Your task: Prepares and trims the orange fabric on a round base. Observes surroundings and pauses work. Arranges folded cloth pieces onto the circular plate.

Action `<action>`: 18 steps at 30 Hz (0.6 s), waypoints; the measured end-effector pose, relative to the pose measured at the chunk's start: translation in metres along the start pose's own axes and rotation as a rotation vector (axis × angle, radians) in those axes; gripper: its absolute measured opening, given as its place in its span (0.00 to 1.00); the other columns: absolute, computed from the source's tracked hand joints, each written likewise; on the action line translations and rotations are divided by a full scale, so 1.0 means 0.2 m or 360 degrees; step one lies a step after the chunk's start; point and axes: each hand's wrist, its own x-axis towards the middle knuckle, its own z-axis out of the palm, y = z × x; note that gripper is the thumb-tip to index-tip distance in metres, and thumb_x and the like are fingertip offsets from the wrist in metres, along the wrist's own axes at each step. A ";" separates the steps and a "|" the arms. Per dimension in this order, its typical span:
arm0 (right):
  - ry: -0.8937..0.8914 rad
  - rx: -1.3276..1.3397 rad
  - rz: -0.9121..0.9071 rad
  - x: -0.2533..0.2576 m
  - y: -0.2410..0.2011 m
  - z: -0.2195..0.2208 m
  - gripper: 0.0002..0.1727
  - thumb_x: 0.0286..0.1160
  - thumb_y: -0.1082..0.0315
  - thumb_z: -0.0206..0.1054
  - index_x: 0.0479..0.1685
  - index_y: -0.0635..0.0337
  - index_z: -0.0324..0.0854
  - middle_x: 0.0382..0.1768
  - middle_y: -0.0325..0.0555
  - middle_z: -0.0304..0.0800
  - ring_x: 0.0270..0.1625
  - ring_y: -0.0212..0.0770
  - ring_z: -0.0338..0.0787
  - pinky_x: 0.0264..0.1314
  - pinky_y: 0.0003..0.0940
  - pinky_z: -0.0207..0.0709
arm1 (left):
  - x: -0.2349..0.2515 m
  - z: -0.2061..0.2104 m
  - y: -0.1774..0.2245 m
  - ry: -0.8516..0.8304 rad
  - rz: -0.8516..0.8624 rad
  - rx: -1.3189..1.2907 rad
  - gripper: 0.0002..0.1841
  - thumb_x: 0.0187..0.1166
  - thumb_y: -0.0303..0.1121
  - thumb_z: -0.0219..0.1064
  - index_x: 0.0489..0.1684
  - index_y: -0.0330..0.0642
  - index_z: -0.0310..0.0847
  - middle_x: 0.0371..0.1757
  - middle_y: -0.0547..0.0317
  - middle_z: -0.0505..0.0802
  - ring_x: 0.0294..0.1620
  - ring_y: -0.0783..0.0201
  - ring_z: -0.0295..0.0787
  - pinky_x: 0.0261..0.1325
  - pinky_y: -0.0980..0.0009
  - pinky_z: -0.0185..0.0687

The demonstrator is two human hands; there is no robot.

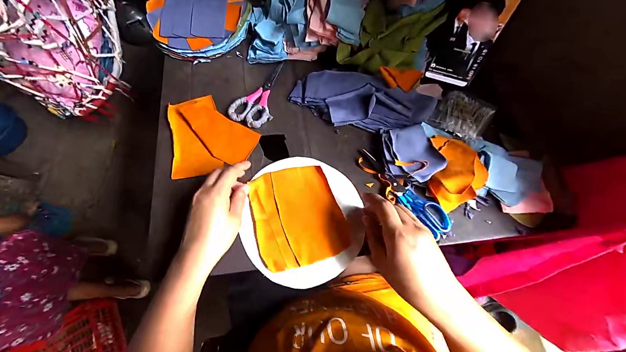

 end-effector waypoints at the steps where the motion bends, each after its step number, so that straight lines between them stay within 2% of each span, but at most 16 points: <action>1: 0.0025 0.0019 -0.0039 0.00 0.01 0.00 0.17 0.83 0.69 0.56 0.59 0.69 0.83 0.45 0.59 0.93 0.49 0.58 0.94 0.53 0.48 0.87 | -0.02 -0.01 0.00 0.0065 0.0004 0.0041 0.18 0.86 0.26 0.58 0.71 0.36 0.81 0.63 0.40 0.89 0.60 0.45 0.89 0.63 0.46 0.83; 3: 0.0065 0.0057 -0.0158 0.02 0.03 0.02 0.16 0.81 0.69 0.56 0.57 0.69 0.85 0.50 0.59 0.93 0.53 0.58 0.93 0.55 0.48 0.86 | -0.09 0.00 0.02 0.0125 0.0065 0.0132 0.19 0.87 0.30 0.54 0.72 0.37 0.82 0.71 0.42 0.87 0.71 0.41 0.83 0.72 0.41 0.74; 6: -0.0028 0.0099 -0.0388 0.08 0.01 0.05 0.19 0.82 0.70 0.55 0.63 0.67 0.85 0.63 0.57 0.90 0.71 0.57 0.87 0.70 0.50 0.80 | -0.25 0.08 0.04 0.0037 0.0221 0.0303 0.25 0.87 0.42 0.50 0.72 0.39 0.83 0.77 0.47 0.85 0.80 0.40 0.76 0.78 0.36 0.65; 9: -0.0193 0.0095 -0.0553 0.15 -0.08 0.13 0.21 0.85 0.69 0.54 0.69 0.65 0.83 0.72 0.57 0.85 0.80 0.56 0.80 0.82 0.52 0.71 | -0.38 0.15 0.05 0.0016 0.0312 0.0427 0.30 0.87 0.51 0.47 0.73 0.40 0.83 0.77 0.47 0.85 0.82 0.39 0.75 0.81 0.34 0.61; 11: -0.0408 0.0032 -0.0540 0.19 -0.15 0.18 0.26 0.90 0.60 0.50 0.79 0.65 0.75 0.81 0.59 0.76 0.87 0.58 0.70 0.88 0.53 0.61 | -0.44 0.16 0.04 0.0011 0.0348 0.0427 0.37 0.86 0.61 0.44 0.77 0.40 0.79 0.80 0.44 0.82 0.84 0.40 0.72 0.84 0.37 0.57; 13: -0.0662 -0.0062 -0.0494 0.20 -0.18 0.22 0.34 0.93 0.49 0.43 0.88 0.64 0.64 0.89 0.61 0.62 0.93 0.59 0.58 0.92 0.58 0.49 | -0.47 0.15 0.03 0.0041 0.0373 0.0424 0.47 0.80 0.71 0.45 0.79 0.36 0.76 0.80 0.38 0.80 0.83 0.40 0.72 0.85 0.39 0.57; 16: -0.0729 -0.0117 -0.0518 0.19 -0.18 0.25 0.39 0.92 0.42 0.37 0.91 0.61 0.61 0.91 0.59 0.57 0.94 0.58 0.54 0.93 0.61 0.44 | -0.51 0.15 -0.01 0.0094 0.0390 0.0582 0.55 0.69 0.78 0.49 0.76 0.30 0.76 0.77 0.37 0.82 0.81 0.40 0.76 0.84 0.38 0.58; 18: -0.0744 -0.0126 -0.0551 0.18 -0.16 0.23 0.39 0.92 0.41 0.34 0.92 0.58 0.60 0.92 0.56 0.56 0.94 0.56 0.54 0.93 0.60 0.44 | -0.53 0.15 -0.03 0.0075 0.0406 0.0678 0.58 0.67 0.80 0.46 0.77 0.29 0.75 0.78 0.38 0.82 0.82 0.42 0.75 0.84 0.37 0.55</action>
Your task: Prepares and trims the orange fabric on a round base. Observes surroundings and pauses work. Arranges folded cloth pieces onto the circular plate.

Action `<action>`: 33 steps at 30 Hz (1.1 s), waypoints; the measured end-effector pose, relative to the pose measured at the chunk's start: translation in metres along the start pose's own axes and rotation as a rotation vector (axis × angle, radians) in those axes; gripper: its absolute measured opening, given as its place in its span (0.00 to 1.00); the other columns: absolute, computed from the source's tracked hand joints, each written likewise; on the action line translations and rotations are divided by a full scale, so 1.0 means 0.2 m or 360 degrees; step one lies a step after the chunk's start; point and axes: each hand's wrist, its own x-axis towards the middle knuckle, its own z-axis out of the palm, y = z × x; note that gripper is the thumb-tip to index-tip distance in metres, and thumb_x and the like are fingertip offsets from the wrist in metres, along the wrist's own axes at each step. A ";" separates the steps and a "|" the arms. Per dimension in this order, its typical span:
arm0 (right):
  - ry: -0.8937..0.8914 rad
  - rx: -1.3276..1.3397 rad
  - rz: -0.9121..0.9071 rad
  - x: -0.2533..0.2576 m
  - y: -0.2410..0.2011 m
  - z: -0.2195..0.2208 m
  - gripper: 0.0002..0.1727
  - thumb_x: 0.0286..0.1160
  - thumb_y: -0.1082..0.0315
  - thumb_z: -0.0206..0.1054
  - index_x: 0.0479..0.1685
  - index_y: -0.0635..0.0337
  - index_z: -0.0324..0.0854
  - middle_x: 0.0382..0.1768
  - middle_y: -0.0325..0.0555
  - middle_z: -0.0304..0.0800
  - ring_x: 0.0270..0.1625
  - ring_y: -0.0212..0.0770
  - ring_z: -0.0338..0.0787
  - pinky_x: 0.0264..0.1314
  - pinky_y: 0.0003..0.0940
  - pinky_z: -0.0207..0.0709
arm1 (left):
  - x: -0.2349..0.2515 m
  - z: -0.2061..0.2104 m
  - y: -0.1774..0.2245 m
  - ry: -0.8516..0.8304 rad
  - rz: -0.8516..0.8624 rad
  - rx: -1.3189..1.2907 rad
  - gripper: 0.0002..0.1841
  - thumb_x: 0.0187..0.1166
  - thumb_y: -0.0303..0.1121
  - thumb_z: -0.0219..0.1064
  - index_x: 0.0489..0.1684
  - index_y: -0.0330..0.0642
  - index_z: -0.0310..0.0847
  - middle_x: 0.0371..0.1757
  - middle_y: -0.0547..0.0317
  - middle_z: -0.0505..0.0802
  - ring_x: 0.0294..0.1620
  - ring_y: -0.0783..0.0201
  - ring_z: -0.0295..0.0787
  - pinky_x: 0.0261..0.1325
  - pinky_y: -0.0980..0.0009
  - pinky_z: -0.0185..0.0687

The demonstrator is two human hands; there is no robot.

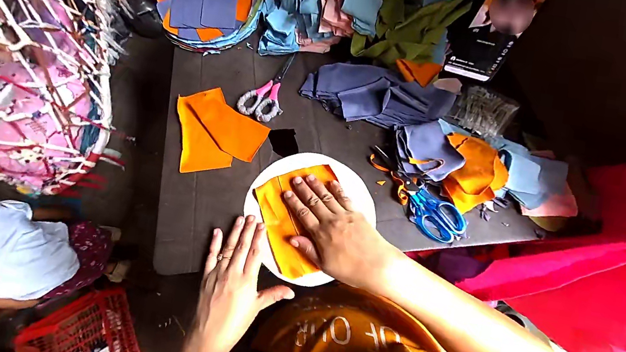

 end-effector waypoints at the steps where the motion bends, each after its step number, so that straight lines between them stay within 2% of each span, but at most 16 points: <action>1: -0.0001 0.0005 -0.0015 -0.01 0.01 0.00 0.39 0.92 0.40 0.34 0.92 0.57 0.60 0.92 0.56 0.56 0.94 0.56 0.53 0.93 0.60 0.43 | 0.00 0.00 0.00 -0.0012 0.0008 0.0024 0.60 0.66 0.82 0.43 0.78 0.29 0.74 0.78 0.39 0.82 0.82 0.42 0.74 0.84 0.37 0.54; 3: 0.0004 0.0012 -0.0039 -0.03 0.02 0.00 0.39 0.92 0.40 0.35 0.92 0.56 0.60 0.92 0.55 0.56 0.94 0.56 0.54 0.93 0.60 0.43 | 0.02 -0.01 0.00 -0.0044 0.0004 0.0013 0.63 0.67 0.83 0.33 0.79 0.27 0.72 0.79 0.38 0.81 0.83 0.42 0.73 0.85 0.38 0.54; 5: -0.0021 0.0000 -0.0039 -0.03 0.02 0.00 0.40 0.92 0.39 0.35 0.92 0.55 0.59 0.92 0.55 0.56 0.95 0.56 0.53 0.94 0.59 0.42 | 0.05 -0.02 0.00 -0.0085 -0.0018 -0.0059 0.60 0.74 0.79 0.28 0.80 0.26 0.70 0.80 0.37 0.79 0.85 0.42 0.71 0.87 0.42 0.53; 8: -0.0077 0.0006 -0.0005 -0.01 0.03 -0.02 0.41 0.91 0.37 0.35 0.93 0.56 0.57 0.93 0.55 0.53 0.95 0.55 0.50 0.94 0.60 0.40 | 0.10 -0.01 -0.02 -0.0118 -0.0035 -0.0138 0.54 0.80 0.74 0.34 0.82 0.27 0.68 0.81 0.38 0.78 0.86 0.42 0.70 0.88 0.44 0.55; 12: -0.0093 0.0037 0.0013 0.02 0.06 -0.03 0.42 0.90 0.36 0.36 0.93 0.55 0.57 0.94 0.55 0.51 0.96 0.54 0.48 0.94 0.60 0.38 | 0.16 -0.03 -0.07 -0.0212 0.0004 -0.0181 0.57 0.76 0.76 0.42 0.84 0.24 0.64 0.82 0.35 0.76 0.86 0.39 0.69 0.88 0.44 0.56; 16: -0.0047 0.0013 0.0019 0.04 0.09 -0.03 0.42 0.89 0.35 0.37 0.93 0.55 0.58 0.93 0.56 0.53 0.95 0.55 0.50 0.94 0.61 0.39 | 0.22 -0.06 -0.11 -0.0421 0.0009 -0.0247 0.62 0.68 0.79 0.48 0.88 0.25 0.56 0.86 0.35 0.71 0.90 0.41 0.62 0.90 0.43 0.49; 17: -0.0069 0.0018 0.0023 0.04 0.10 -0.03 0.42 0.89 0.35 0.37 0.94 0.55 0.57 0.93 0.56 0.52 0.96 0.56 0.49 0.94 0.61 0.38 | 0.24 -0.07 -0.12 -0.0457 0.0001 -0.0313 0.62 0.67 0.79 0.51 0.88 0.25 0.55 0.87 0.36 0.70 0.91 0.42 0.60 0.91 0.43 0.47; 19: -0.0101 0.0066 0.0018 0.05 0.12 -0.06 0.39 0.91 0.39 0.39 0.94 0.53 0.57 0.94 0.55 0.52 0.96 0.55 0.48 0.94 0.61 0.37 | 0.27 -0.07 -0.15 -0.0466 -0.0010 -0.0414 0.58 0.73 0.76 0.48 0.89 0.27 0.56 0.87 0.38 0.70 0.91 0.44 0.59 0.92 0.44 0.44; 21: -0.0048 0.0163 -0.0023 0.06 0.16 -0.08 0.34 0.93 0.47 0.43 0.92 0.52 0.61 0.92 0.52 0.57 0.95 0.53 0.53 0.94 0.59 0.42 | 0.29 -0.05 -0.18 -0.0435 -0.0046 -0.0464 0.49 0.82 0.67 0.48 0.89 0.30 0.58 0.88 0.41 0.70 0.92 0.49 0.59 0.93 0.47 0.43; 23: 0.0065 0.0253 -0.0051 0.06 0.21 -0.12 0.30 0.92 0.55 0.47 0.90 0.55 0.64 0.90 0.51 0.63 0.93 0.52 0.58 0.93 0.56 0.48 | 0.30 -0.03 -0.17 -0.0384 -0.0087 -0.0418 0.42 0.85 0.60 0.50 0.89 0.33 0.59 0.89 0.44 0.70 0.92 0.50 0.57 0.92 0.47 0.44; 26: 0.0217 0.0272 0.0093 0.02 0.28 -0.18 0.29 0.88 0.65 0.53 0.89 0.61 0.64 0.87 0.58 0.66 0.89 0.56 0.66 0.90 0.55 0.58 | 0.31 -0.02 -0.15 -0.0336 -0.0141 -0.0340 0.40 0.85 0.57 0.51 0.88 0.33 0.60 0.89 0.41 0.67 0.93 0.46 0.55 0.91 0.44 0.45; 30: 0.0279 0.0293 0.0423 -0.04 0.28 -0.24 0.33 0.83 0.77 0.56 0.90 0.66 0.58 0.79 0.65 0.75 0.74 0.61 0.83 0.73 0.57 0.78 | 0.34 -0.03 -0.19 -0.0385 -0.0081 -0.0356 0.36 0.86 0.51 0.53 0.88 0.35 0.61 0.89 0.45 0.69 0.93 0.48 0.55 0.92 0.44 0.42; 31: 0.0282 0.0292 0.0466 -0.05 0.27 -0.24 0.34 0.82 0.78 0.56 0.90 0.66 0.56 0.75 0.67 0.78 0.71 0.63 0.85 0.70 0.58 0.79 | 0.35 -0.04 -0.21 -0.0413 -0.0053 -0.0377 0.36 0.86 0.50 0.54 0.89 0.36 0.61 0.90 0.47 0.68 0.93 0.48 0.54 0.92 0.43 0.41; 33: 0.0263 0.0256 0.0497 -0.08 0.24 -0.24 0.35 0.82 0.78 0.57 0.91 0.68 0.53 0.71 0.68 0.81 0.70 0.64 0.86 0.71 0.58 0.79 | 0.37 -0.05 -0.24 -0.0469 0.0001 -0.0430 0.35 0.86 0.49 0.56 0.89 0.38 0.61 0.90 0.49 0.68 0.94 0.50 0.53 0.92 0.44 0.39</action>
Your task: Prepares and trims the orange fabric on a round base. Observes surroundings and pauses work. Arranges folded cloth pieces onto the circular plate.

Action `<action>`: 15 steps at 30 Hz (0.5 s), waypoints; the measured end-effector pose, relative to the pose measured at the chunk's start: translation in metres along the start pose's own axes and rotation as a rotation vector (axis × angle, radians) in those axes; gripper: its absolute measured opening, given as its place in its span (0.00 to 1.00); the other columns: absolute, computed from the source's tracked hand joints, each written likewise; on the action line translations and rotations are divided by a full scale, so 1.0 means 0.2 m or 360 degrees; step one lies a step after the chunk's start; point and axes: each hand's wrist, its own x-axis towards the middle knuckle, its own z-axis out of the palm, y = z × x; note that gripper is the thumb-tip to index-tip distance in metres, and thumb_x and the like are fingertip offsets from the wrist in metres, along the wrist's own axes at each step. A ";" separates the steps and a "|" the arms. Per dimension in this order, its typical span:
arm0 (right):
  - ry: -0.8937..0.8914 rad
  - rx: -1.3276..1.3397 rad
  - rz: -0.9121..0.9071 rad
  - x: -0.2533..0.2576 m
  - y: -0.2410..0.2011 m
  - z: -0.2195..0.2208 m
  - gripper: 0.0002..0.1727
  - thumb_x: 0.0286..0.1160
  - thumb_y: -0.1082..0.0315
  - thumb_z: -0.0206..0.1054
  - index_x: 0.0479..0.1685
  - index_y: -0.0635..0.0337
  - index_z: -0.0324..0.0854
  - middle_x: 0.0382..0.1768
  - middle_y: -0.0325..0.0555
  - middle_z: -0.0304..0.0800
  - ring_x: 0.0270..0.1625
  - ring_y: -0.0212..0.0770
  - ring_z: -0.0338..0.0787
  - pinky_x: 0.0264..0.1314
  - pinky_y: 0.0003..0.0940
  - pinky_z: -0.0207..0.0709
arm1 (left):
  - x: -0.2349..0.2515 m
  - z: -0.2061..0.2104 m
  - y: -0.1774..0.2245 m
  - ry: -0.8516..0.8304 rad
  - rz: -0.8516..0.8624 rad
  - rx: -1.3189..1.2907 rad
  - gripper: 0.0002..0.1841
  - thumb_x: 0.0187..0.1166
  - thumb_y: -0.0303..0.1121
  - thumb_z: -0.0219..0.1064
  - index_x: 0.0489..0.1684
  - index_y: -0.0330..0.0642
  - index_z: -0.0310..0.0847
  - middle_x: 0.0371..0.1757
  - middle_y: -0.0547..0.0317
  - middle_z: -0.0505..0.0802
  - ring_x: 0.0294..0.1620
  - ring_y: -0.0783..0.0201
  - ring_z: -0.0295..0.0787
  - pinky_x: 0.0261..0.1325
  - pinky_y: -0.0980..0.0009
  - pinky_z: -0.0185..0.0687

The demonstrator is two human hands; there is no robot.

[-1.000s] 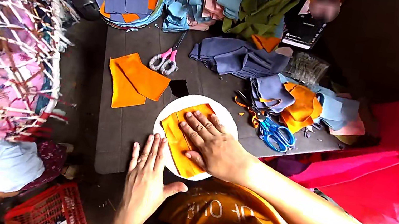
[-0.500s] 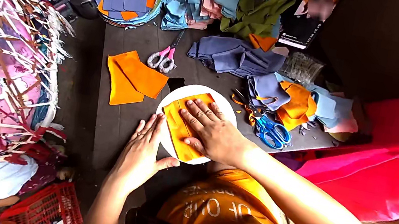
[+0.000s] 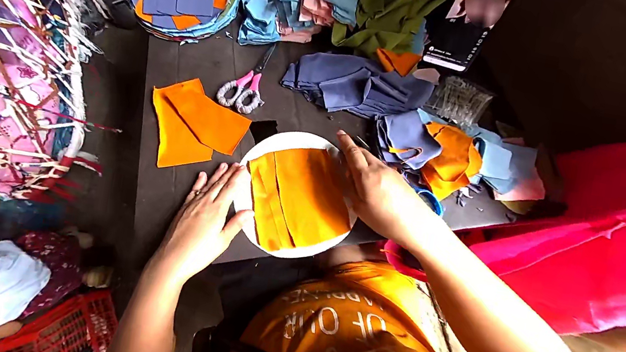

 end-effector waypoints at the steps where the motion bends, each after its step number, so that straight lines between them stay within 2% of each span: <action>1: 0.0014 -0.0032 -0.0016 -0.02 -0.01 0.01 0.35 0.82 0.77 0.57 0.90 0.68 0.55 0.68 0.68 0.83 0.68 0.64 0.87 0.70 0.57 0.79 | 0.00 -0.01 -0.01 -0.0028 0.0023 -0.0032 0.35 0.85 0.48 0.57 0.89 0.38 0.61 0.90 0.49 0.69 0.94 0.50 0.53 0.92 0.44 0.39; 3: 0.0120 -0.0118 -0.0081 -0.08 -0.02 0.03 0.32 0.80 0.76 0.58 0.87 0.71 0.62 0.63 0.68 0.86 0.64 0.64 0.90 0.64 0.57 0.82 | 0.01 -0.03 -0.04 -0.0045 0.0071 -0.0084 0.34 0.84 0.48 0.58 0.88 0.40 0.64 0.89 0.51 0.70 0.94 0.51 0.54 0.92 0.44 0.40; 6: 0.0249 -0.0212 -0.0096 -0.14 -0.08 0.07 0.29 0.77 0.76 0.60 0.81 0.72 0.70 0.67 0.68 0.84 0.66 0.66 0.87 0.65 0.57 0.81 | 0.00 -0.02 -0.06 -0.0018 0.0107 -0.0099 0.32 0.84 0.48 0.56 0.85 0.41 0.69 0.88 0.53 0.73 0.93 0.51 0.55 0.92 0.42 0.41; 8: 0.0267 -0.0179 -0.0129 -0.15 -0.17 0.12 0.27 0.80 0.71 0.60 0.79 0.73 0.72 0.72 0.69 0.81 0.73 0.65 0.83 0.72 0.56 0.77 | 0.00 0.00 -0.05 0.0028 0.0092 -0.0093 0.31 0.84 0.48 0.55 0.84 0.41 0.71 0.87 0.52 0.73 0.93 0.51 0.56 0.91 0.42 0.41; 10: 0.0223 -0.0102 -0.0169 -0.13 -0.25 0.20 0.29 0.88 0.58 0.56 0.79 0.72 0.73 0.77 0.68 0.77 0.81 0.64 0.76 0.80 0.56 0.71 | -0.01 0.01 -0.05 0.0078 0.0078 -0.0089 0.31 0.83 0.47 0.56 0.82 0.40 0.73 0.87 0.50 0.74 0.92 0.50 0.57 0.91 0.42 0.43; 12: 0.0090 -0.0103 -0.0178 -0.09 -0.29 0.27 0.37 0.90 0.45 0.49 0.83 0.70 0.69 0.83 0.68 0.69 0.87 0.67 0.66 0.86 0.60 0.61 | -0.02 0.02 -0.06 0.0123 0.0079 -0.0076 0.31 0.82 0.49 0.57 0.81 0.41 0.74 0.86 0.49 0.74 0.92 0.49 0.59 0.91 0.41 0.45; 15: -0.0260 -0.0204 -0.0126 -0.02 -0.30 0.29 0.43 0.90 0.37 0.40 0.93 0.61 0.56 0.93 0.61 0.51 0.95 0.63 0.48 0.93 0.61 0.42 | -0.02 0.03 -0.06 0.0129 0.0067 -0.0062 0.31 0.84 0.51 0.54 0.80 0.41 0.76 0.86 0.49 0.75 0.91 0.48 0.61 0.90 0.41 0.47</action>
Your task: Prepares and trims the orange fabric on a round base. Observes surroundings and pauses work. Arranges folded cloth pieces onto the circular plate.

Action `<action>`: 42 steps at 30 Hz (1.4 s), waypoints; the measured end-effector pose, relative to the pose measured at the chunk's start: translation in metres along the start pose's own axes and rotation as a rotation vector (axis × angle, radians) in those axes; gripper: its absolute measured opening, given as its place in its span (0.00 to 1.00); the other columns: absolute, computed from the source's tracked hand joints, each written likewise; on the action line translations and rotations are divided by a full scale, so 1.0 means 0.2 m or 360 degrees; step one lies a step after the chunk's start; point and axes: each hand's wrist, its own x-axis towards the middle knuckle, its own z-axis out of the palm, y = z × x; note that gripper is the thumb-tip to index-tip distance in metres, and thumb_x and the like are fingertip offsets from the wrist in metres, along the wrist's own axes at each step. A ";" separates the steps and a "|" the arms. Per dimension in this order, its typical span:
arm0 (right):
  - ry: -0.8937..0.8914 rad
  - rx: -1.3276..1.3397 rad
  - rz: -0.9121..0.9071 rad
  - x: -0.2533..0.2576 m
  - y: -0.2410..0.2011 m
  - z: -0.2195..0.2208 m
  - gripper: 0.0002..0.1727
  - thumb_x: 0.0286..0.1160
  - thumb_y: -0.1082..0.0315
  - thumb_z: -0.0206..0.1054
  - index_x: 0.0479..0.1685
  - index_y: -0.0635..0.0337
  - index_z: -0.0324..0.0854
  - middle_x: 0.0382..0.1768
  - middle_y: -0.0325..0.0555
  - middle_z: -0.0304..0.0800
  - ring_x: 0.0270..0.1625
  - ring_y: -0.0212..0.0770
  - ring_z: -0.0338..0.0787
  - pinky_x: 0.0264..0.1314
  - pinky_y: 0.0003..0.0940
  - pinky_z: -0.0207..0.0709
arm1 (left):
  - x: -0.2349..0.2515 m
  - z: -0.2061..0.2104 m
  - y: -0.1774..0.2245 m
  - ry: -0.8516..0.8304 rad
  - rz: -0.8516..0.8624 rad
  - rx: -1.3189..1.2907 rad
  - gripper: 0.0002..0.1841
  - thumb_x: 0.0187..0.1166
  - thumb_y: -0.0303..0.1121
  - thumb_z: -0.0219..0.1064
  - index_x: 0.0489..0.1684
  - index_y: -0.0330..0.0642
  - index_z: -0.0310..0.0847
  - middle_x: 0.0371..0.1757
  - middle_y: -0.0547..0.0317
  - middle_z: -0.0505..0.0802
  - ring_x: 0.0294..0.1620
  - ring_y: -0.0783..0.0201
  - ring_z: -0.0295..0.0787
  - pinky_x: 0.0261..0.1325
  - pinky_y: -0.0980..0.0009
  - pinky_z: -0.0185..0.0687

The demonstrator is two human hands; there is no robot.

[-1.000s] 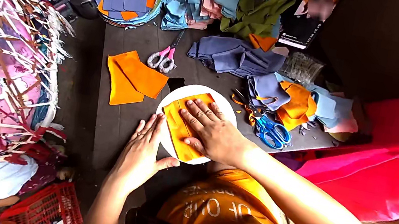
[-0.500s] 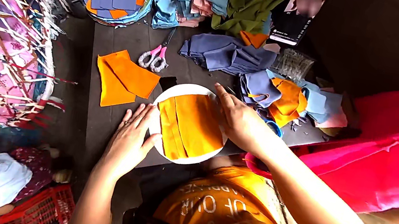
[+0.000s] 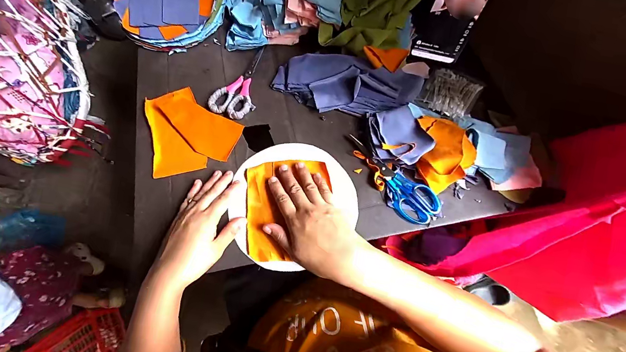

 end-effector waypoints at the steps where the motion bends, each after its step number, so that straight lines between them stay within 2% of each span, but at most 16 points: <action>1: -0.0046 -0.0014 -0.0006 0.01 0.01 0.00 0.42 0.90 0.37 0.40 0.93 0.60 0.55 0.94 0.59 0.49 0.96 0.62 0.46 0.93 0.62 0.40 | 0.00 0.00 0.00 -0.0003 -0.0002 0.0001 0.31 0.84 0.51 0.53 0.80 0.40 0.76 0.85 0.49 0.76 0.91 0.47 0.61 0.90 0.41 0.47; 11: -0.0045 -0.0039 -0.0250 0.05 0.12 -0.02 0.41 0.89 0.37 0.41 0.94 0.54 0.57 0.93 0.55 0.52 0.96 0.58 0.47 0.94 0.59 0.39 | 0.00 0.00 0.00 -0.0007 0.0006 -0.0011 0.30 0.84 0.48 0.54 0.80 0.40 0.76 0.86 0.50 0.75 0.92 0.50 0.59 0.91 0.44 0.45; 20: -0.0027 -0.0074 -0.0272 0.03 0.12 -0.01 0.42 0.89 0.37 0.38 0.93 0.55 0.57 0.93 0.56 0.52 0.95 0.60 0.48 0.94 0.60 0.40 | 0.00 0.00 0.01 -0.0024 -0.0002 0.0000 0.29 0.84 0.47 0.54 0.80 0.41 0.75 0.86 0.51 0.74 0.92 0.51 0.58 0.91 0.45 0.45; 24: -0.0055 -0.0025 -0.0280 0.03 0.13 -0.04 0.41 0.89 0.36 0.40 0.94 0.53 0.57 0.93 0.56 0.52 0.95 0.58 0.48 0.94 0.60 0.39 | 0.00 0.00 0.00 0.0006 0.0024 -0.0020 0.29 0.82 0.46 0.56 0.79 0.40 0.77 0.86 0.50 0.75 0.91 0.50 0.60 0.91 0.44 0.46; 26: 0.0020 0.0105 -0.0272 0.01 0.16 -0.09 0.38 0.90 0.40 0.43 0.93 0.53 0.58 0.93 0.56 0.54 0.95 0.57 0.50 0.93 0.62 0.40 | -0.01 0.00 0.00 0.0090 0.0050 -0.0105 0.31 0.82 0.48 0.56 0.79 0.37 0.76 0.84 0.49 0.77 0.90 0.50 0.62 0.90 0.44 0.49; 29: 0.0284 0.0189 -0.0159 -0.05 0.23 -0.22 0.36 0.92 0.49 0.43 0.92 0.62 0.58 0.92 0.55 0.57 0.95 0.54 0.53 0.94 0.60 0.43 | -0.05 -0.02 0.02 0.0199 0.0039 -0.0235 0.32 0.86 0.49 0.51 0.83 0.35 0.71 0.86 0.47 0.74 0.92 0.51 0.58 0.92 0.48 0.46; 31: 0.0411 0.0232 -0.0061 -0.09 0.27 -0.30 0.35 0.91 0.53 0.42 0.90 0.67 0.58 0.91 0.57 0.59 0.94 0.54 0.55 0.94 0.55 0.46 | -0.07 -0.01 0.08 0.0216 0.0022 -0.0154 0.32 0.88 0.48 0.48 0.84 0.34 0.69 0.87 0.46 0.72 0.93 0.49 0.56 0.92 0.47 0.45; 33: 0.0470 0.0235 -0.0065 -0.12 0.25 -0.30 0.33 0.89 0.58 0.46 0.88 0.70 0.61 0.88 0.61 0.63 0.93 0.56 0.58 0.93 0.53 0.50 | -0.06 0.01 0.16 0.0204 0.0036 0.0000 0.31 0.89 0.46 0.46 0.84 0.34 0.69 0.87 0.45 0.72 0.92 0.47 0.56 0.91 0.44 0.45; 35: 0.0420 0.0180 -0.0137 -0.12 0.21 -0.25 0.33 0.86 0.61 0.51 0.87 0.71 0.63 0.87 0.63 0.65 0.91 0.58 0.61 0.92 0.56 0.52 | -0.02 0.04 0.24 0.0178 0.0079 0.0142 0.31 0.90 0.46 0.43 0.84 0.35 0.69 0.88 0.46 0.71 0.93 0.47 0.56 0.91 0.43 0.45; 38: 0.0226 0.0097 -0.0121 -0.06 0.13 -0.14 0.33 0.89 0.55 0.52 0.89 0.64 0.63 0.88 0.60 0.64 0.93 0.57 0.58 0.92 0.60 0.47 | 0.02 0.08 0.29 0.0093 0.0057 0.0265 0.33 0.90 0.49 0.39 0.88 0.37 0.63 0.91 0.48 0.65 0.95 0.49 0.50 0.93 0.43 0.40; 40: 0.0043 0.0139 -0.0031 -0.02 0.12 -0.10 0.36 0.92 0.48 0.49 0.93 0.60 0.57 0.92 0.58 0.56 0.95 0.55 0.51 0.94 0.63 0.37 | 0.05 0.12 0.31 0.0107 0.0069 0.0285 0.36 0.90 0.51 0.38 0.86 0.32 0.64 0.89 0.40 0.68 0.92 0.40 0.56 0.91 0.37 0.43; 42: 0.0024 0.0238 0.0004 0.00 0.15 -0.08 0.39 0.90 0.44 0.50 0.93 0.59 0.55 0.93 0.55 0.54 0.96 0.53 0.50 0.95 0.62 0.34 | 0.06 0.13 0.32 0.0020 0.0069 0.0267 0.37 0.89 0.51 0.39 0.84 0.25 0.63 0.86 0.29 0.68 0.89 0.29 0.57 0.89 0.33 0.41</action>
